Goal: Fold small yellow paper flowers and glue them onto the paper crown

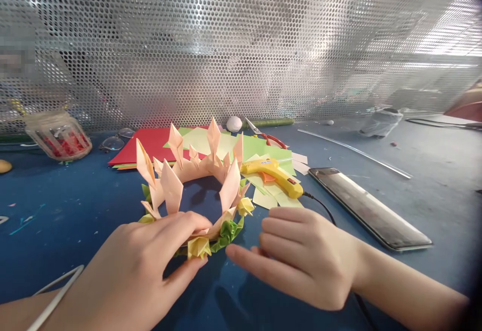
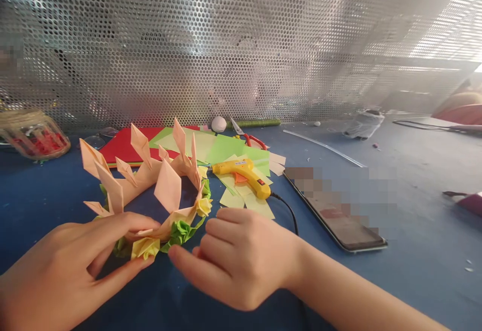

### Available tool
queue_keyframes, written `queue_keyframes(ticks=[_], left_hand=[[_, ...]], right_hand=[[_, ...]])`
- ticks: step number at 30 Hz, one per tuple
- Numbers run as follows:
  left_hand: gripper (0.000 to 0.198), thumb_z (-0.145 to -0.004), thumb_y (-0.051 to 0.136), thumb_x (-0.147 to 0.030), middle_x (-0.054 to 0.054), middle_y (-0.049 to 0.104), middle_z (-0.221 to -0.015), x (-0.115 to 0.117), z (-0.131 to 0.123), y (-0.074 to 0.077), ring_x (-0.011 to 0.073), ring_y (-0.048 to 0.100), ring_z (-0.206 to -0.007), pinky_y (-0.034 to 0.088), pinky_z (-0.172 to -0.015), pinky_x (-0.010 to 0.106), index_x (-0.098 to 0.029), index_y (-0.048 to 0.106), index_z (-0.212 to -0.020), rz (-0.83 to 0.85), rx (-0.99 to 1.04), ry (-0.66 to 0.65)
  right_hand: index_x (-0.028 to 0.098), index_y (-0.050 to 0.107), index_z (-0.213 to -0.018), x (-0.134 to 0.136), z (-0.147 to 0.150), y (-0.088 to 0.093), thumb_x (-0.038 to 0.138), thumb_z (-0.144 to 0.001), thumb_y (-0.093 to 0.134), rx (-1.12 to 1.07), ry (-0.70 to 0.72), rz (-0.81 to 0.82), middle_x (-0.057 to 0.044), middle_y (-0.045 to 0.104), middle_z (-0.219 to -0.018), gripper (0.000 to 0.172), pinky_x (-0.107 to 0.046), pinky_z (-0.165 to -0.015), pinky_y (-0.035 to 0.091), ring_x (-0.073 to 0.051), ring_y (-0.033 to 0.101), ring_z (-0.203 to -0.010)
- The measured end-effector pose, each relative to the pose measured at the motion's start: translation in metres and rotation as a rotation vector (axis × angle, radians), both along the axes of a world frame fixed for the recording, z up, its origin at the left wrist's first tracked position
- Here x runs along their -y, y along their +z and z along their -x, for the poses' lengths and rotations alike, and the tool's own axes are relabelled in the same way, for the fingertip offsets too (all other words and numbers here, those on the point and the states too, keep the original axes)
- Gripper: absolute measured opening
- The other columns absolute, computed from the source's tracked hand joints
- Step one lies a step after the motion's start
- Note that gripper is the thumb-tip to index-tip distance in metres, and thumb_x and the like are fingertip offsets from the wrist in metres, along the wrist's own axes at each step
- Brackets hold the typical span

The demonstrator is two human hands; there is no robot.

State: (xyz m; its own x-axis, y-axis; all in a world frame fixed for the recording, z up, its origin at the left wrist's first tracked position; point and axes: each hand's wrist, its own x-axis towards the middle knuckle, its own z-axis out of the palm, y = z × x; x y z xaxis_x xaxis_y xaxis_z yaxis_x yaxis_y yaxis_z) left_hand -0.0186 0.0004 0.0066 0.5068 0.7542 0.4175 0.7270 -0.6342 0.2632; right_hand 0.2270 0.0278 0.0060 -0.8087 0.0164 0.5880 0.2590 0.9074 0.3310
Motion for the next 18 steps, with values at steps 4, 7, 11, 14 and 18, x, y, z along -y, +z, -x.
queue_keyframes(ticks=[4, 7, 11, 14, 18], left_hand=[[0.03, -0.082, 0.057, -0.011, -0.016, 0.075, -0.085, 0.0, 0.0, -0.001, 0.0093, 0.043, -0.034, 0.04, -0.048, 0.025, -0.034, 0.053, -0.101, -0.042, 0.007, -0.001], [0.032, -0.081, 0.057, -0.009, -0.017, 0.074, -0.082, -0.001, 0.001, -0.001, 0.0095, 0.044, -0.035, 0.041, -0.048, 0.024, -0.034, 0.052, -0.1, -0.041, -0.002, -0.001], [0.032, -0.081, 0.058, -0.01, -0.016, 0.075, -0.085, -0.001, 0.001, -0.002, 0.0092, 0.048, -0.037, 0.044, -0.053, 0.024, -0.034, 0.052, -0.101, -0.036, -0.001, -0.002], [0.032, -0.081, 0.058, -0.009, -0.016, 0.074, -0.086, -0.001, 0.0, -0.002, 0.0087, 0.049, -0.038, 0.044, -0.053, 0.023, -0.034, 0.052, -0.1, -0.03, 0.002, 0.001], [0.031, -0.081, 0.057, -0.01, -0.018, 0.072, -0.081, -0.003, 0.001, -0.001, 0.0088, 0.041, -0.035, 0.041, -0.049, 0.023, -0.035, 0.052, -0.099, -0.012, -0.001, 0.0]], right_hand=[[0.007, 0.074, -0.106, 0.001, 0.008, -0.005, 0.006, -0.094, 0.047, 0.056, 0.052, 0.035, 0.004, 0.055, -0.047, 0.03, -0.03, -0.035, 0.036, -0.014, 0.045, -0.038], [0.007, 0.072, -0.113, -0.001, 0.008, -0.008, 0.007, -0.098, 0.042, 0.105, 0.027, 0.062, 0.003, 0.055, -0.048, 0.035, -0.03, -0.037, 0.037, -0.015, 0.045, -0.039], [0.006, 0.072, -0.116, -0.002, 0.008, -0.01, 0.006, -0.1, 0.035, 0.141, 0.012, 0.073, 0.002, 0.055, -0.048, 0.04, -0.031, -0.037, 0.036, -0.016, 0.045, -0.039], [0.006, 0.071, -0.117, -0.002, 0.009, -0.012, 0.007, -0.102, 0.033, 0.149, -0.002, 0.077, 0.002, 0.056, -0.049, 0.041, -0.031, -0.037, 0.036, -0.016, 0.046, -0.04], [0.007, 0.071, -0.117, -0.003, 0.009, -0.013, 0.007, -0.103, 0.032, 0.153, -0.007, 0.086, 0.002, 0.055, -0.049, 0.042, -0.031, -0.037, 0.036, -0.017, 0.046, -0.04]])
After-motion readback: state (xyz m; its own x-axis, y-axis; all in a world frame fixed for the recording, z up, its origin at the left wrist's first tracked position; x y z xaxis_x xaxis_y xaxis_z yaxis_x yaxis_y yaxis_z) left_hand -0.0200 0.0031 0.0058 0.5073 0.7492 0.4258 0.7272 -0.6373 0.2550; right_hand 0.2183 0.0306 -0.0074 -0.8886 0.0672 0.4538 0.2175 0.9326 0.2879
